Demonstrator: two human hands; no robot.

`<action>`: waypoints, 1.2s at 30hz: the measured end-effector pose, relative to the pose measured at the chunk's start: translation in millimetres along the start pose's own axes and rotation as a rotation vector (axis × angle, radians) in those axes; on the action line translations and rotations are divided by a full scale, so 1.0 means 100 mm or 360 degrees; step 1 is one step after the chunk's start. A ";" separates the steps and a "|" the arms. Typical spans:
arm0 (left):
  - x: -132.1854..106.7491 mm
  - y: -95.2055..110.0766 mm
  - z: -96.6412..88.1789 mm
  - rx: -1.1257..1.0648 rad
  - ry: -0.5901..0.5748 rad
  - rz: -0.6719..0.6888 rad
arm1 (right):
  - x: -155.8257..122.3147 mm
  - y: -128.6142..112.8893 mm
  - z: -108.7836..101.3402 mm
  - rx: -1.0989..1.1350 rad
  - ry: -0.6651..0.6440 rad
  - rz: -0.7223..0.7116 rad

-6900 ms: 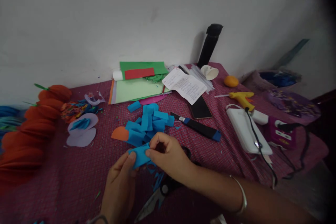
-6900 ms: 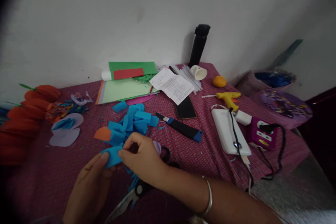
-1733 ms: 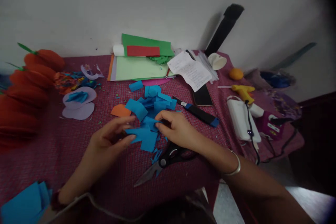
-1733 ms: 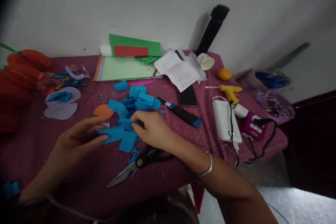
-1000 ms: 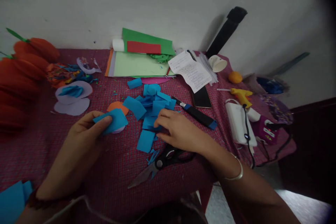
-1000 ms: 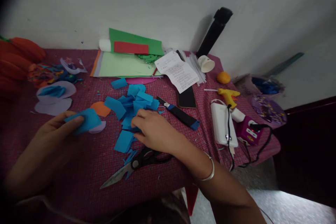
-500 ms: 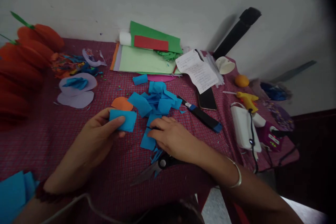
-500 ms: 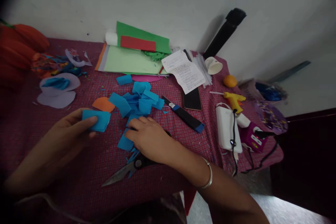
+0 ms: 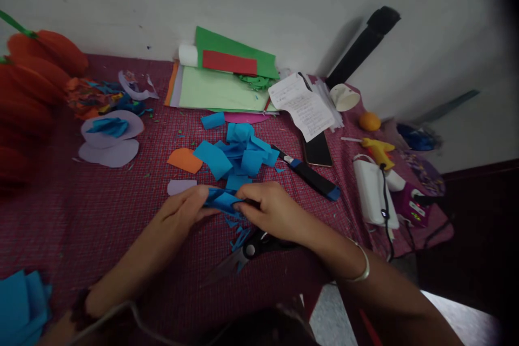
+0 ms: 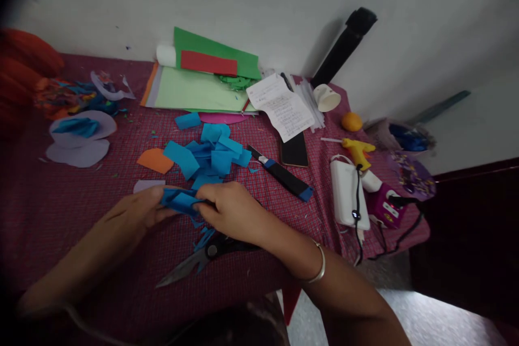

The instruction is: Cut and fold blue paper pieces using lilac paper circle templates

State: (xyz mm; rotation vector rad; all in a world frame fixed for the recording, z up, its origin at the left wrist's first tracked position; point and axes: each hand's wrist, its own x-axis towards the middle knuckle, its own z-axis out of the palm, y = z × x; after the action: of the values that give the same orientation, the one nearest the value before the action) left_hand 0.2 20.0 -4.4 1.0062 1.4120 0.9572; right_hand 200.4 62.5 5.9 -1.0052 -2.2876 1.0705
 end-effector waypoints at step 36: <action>0.03 0.10 -0.03 -0.0943 -0.1133 -0.0327 | -0.01 0.02 -0.14 0.0617 0.0104 0.0215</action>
State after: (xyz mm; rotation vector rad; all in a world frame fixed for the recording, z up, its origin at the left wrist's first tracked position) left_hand -2.5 26.1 3.9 0.6331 0.5661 0.6936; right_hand 211.1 69.2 13.1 -1.0236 -1.8805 1.4441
